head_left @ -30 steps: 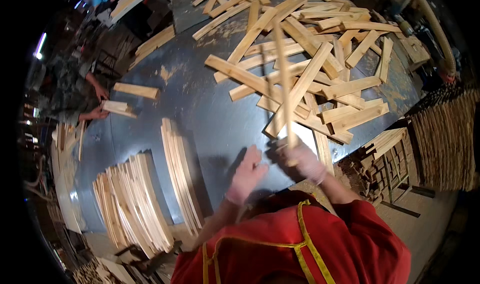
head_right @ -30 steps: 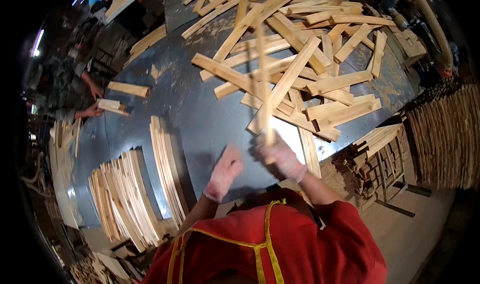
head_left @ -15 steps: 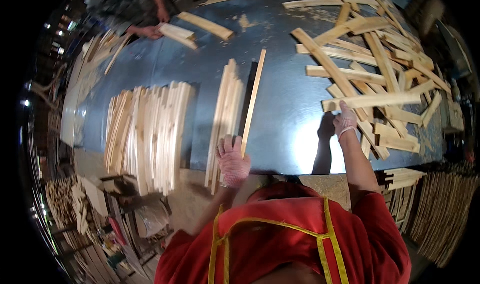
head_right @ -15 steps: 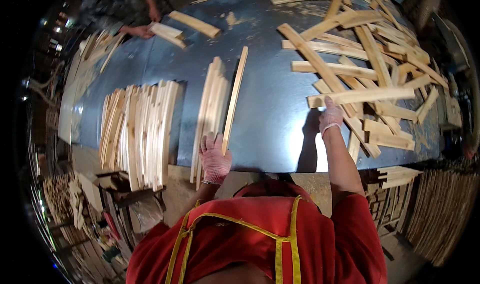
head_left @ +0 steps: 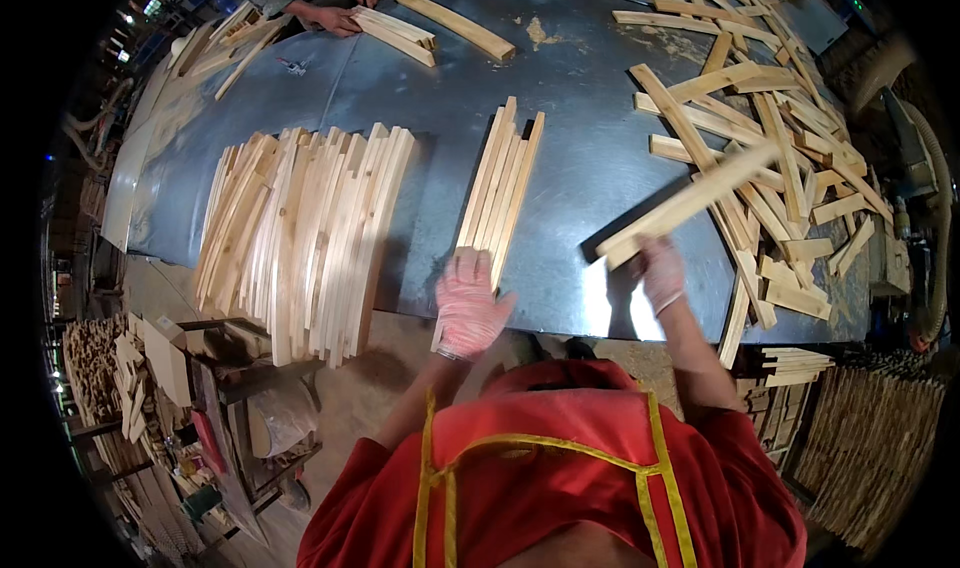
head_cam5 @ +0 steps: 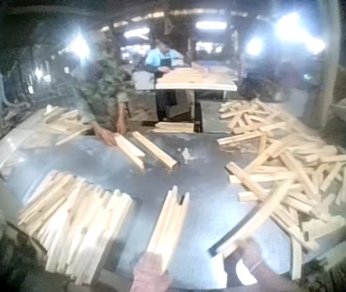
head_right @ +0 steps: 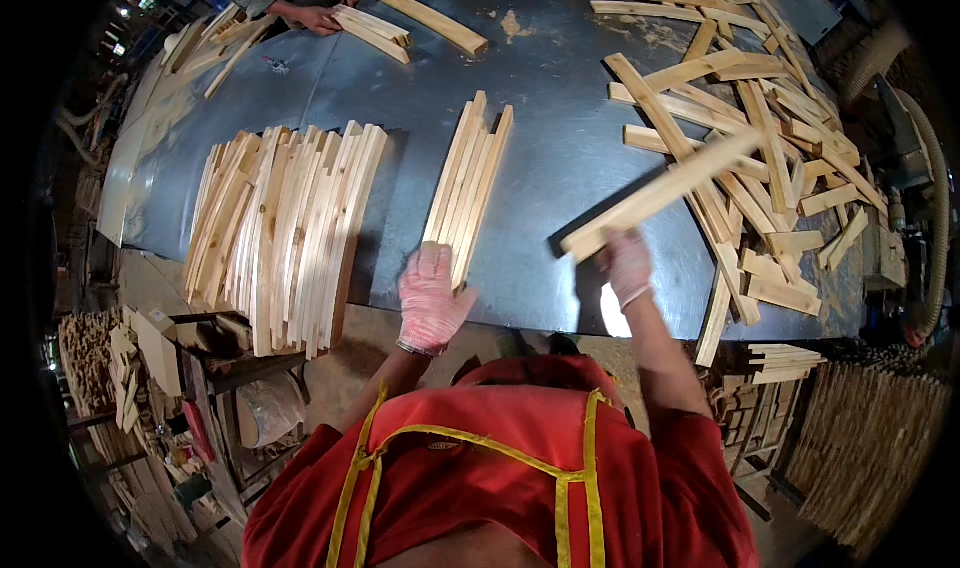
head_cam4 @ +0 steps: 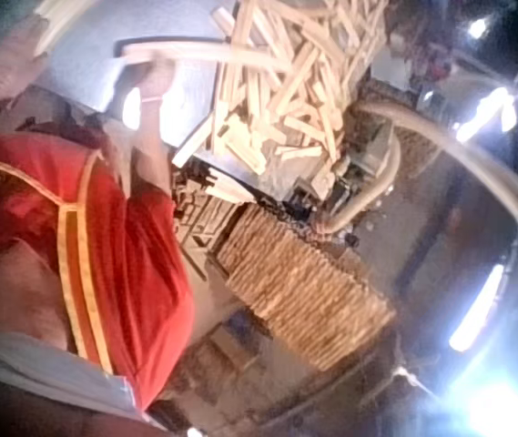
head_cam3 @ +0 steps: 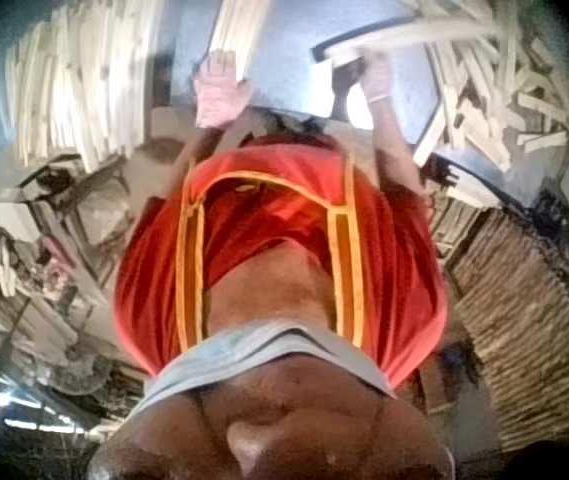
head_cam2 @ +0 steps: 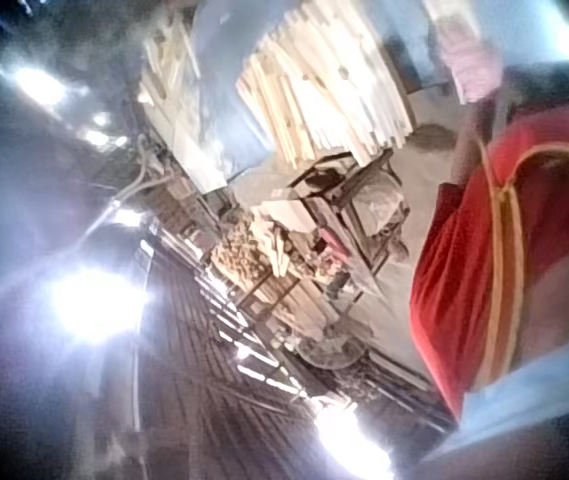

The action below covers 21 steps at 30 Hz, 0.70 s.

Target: The person sorts and stacks thin wooden slats on a large metal table. They pick up individual pieces from a scattered pile and arrange them into neat, aligned stacks.

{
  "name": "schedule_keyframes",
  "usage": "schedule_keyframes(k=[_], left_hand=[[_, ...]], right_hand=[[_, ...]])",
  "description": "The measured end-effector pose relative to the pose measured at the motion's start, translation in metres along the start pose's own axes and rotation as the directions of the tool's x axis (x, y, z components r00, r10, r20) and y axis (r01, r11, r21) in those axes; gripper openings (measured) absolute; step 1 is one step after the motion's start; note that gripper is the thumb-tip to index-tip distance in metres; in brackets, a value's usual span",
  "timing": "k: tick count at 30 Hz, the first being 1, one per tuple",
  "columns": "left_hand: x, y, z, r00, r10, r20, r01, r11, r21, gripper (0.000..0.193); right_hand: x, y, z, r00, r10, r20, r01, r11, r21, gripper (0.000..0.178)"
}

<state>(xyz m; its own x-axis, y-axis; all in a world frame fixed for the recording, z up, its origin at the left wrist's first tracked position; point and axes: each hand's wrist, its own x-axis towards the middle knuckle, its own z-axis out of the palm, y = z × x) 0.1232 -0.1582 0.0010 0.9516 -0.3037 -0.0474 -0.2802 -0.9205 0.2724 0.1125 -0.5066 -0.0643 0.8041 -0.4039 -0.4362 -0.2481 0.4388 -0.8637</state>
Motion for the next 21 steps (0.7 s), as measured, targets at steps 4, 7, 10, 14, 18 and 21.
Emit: schedule_keyframes(k=[4,7,10,14,18,21], left_hand=[[0.021,0.036,0.025,0.98,0.095,0.174,0.004,0.868,-0.496,0.073],[0.038,0.037,0.041,0.862,0.099,0.498,0.429,0.382,-0.819,0.056],[0.039,0.021,0.062,0.804,-0.037,0.594,0.577,0.29,-0.763,0.039],[0.007,0.031,0.05,0.989,-0.018,-0.144,-0.039,0.922,-0.384,0.033],[-0.016,0.024,0.036,0.98,0.033,-0.196,-0.007,0.991,0.132,0.062],[-0.022,0.012,0.042,0.988,-0.09,-0.127,0.112,0.977,0.181,0.079]], right_hand=[[-0.073,0.078,0.052,0.946,0.13,0.297,-0.025,0.942,-0.334,0.036],[-0.09,0.019,0.077,0.589,0.571,0.572,-0.24,0.799,-0.551,0.042],[-0.005,-0.053,0.039,0.905,0.083,0.417,0.399,0.177,-0.9,0.046],[0.091,-0.134,-0.084,0.89,-0.455,0.037,0.004,-0.072,-0.997,0.069],[0.112,-0.154,-0.146,0.932,-0.332,-0.146,-0.157,-0.004,-0.988,0.069],[0.092,-0.144,-0.116,0.961,-0.265,0.079,0.164,0.317,-0.934,0.055]])
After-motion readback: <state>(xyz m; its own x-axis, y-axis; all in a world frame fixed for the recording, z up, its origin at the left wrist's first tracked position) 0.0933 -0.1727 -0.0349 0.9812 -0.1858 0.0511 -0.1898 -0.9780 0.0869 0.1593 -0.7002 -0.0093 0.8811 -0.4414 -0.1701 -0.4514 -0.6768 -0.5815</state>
